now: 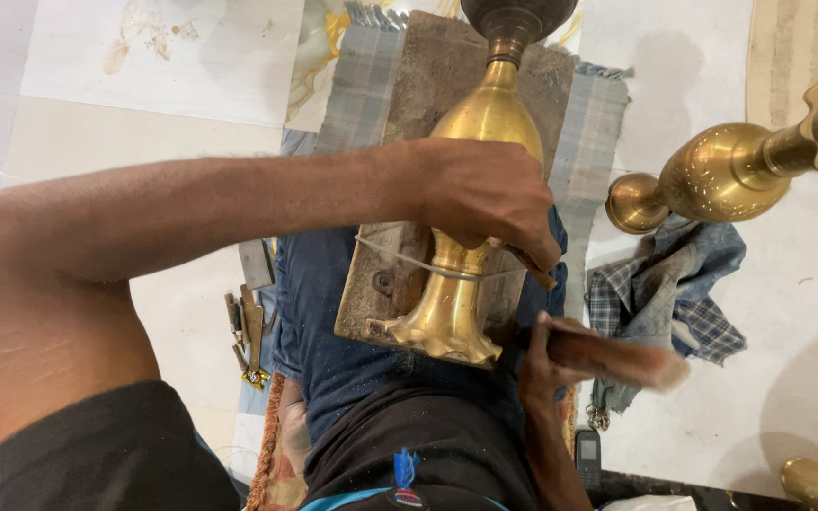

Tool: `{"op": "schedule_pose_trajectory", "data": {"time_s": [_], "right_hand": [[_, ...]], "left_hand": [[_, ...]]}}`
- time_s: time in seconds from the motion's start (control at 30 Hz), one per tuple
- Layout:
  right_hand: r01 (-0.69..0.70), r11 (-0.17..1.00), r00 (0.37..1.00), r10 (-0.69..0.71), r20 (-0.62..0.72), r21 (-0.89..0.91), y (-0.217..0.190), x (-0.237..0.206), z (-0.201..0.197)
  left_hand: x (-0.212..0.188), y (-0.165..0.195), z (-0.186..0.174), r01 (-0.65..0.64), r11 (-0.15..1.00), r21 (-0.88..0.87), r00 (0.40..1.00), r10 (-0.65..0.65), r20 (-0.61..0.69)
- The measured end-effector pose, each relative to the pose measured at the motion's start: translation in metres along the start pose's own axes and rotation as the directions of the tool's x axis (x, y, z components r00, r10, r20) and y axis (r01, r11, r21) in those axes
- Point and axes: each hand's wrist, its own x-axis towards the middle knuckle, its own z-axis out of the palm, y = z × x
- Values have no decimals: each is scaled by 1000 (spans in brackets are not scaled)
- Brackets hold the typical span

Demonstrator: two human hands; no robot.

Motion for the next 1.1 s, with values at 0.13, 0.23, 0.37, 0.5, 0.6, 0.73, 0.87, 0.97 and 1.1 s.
{"op": "schedule_pose_trajectory", "data": {"time_s": [0.13, 0.23, 0.37, 0.5, 0.6, 0.73, 0.87, 0.97, 1.1], "right_hand": [[-43, 993, 994, 53, 91, -111, -6, 3, -10], [-74, 994, 988, 85, 131, -85, -11, 6, -14], [-54, 999, 998, 54, 21, -7, -17, 12, -13], [-74, 984, 988, 94, 120, -162, -21, 23, -20], [-38, 989, 994, 53, 98, -143, -21, 31, -28], [-31, 990, 982, 55, 181, -138, -26, 43, -42], [175, 934, 954, -83, 288, -311, -45, 79, -54], [195, 974, 925, -145, 351, -112, -73, 114, -57], [321, 800, 835, 13, 550, -507, -134, 158, -64]], "left_hand": [[-7, 0, 4, 4, 1000, 0, 999, -4, -46], [-11, 2, 5, 35, 999, 19, 997, -33, -68], [-17, 11, 10, 105, 994, 27, 983, -100, -152], [-26, 12, 14, 202, 978, 50, 974, -195, -119], [-30, 13, 20, 244, 969, 39, 963, -237, -131], [-43, 14, 33, 222, 975, -7, 914, -210, -348], [-53, 24, 54, 316, 947, 52, 838, -253, -484], [-58, 26, 73, 352, 936, 14, 748, -272, -605], [-64, 31, 103, 371, 928, -31, 573, -255, -779]]}}
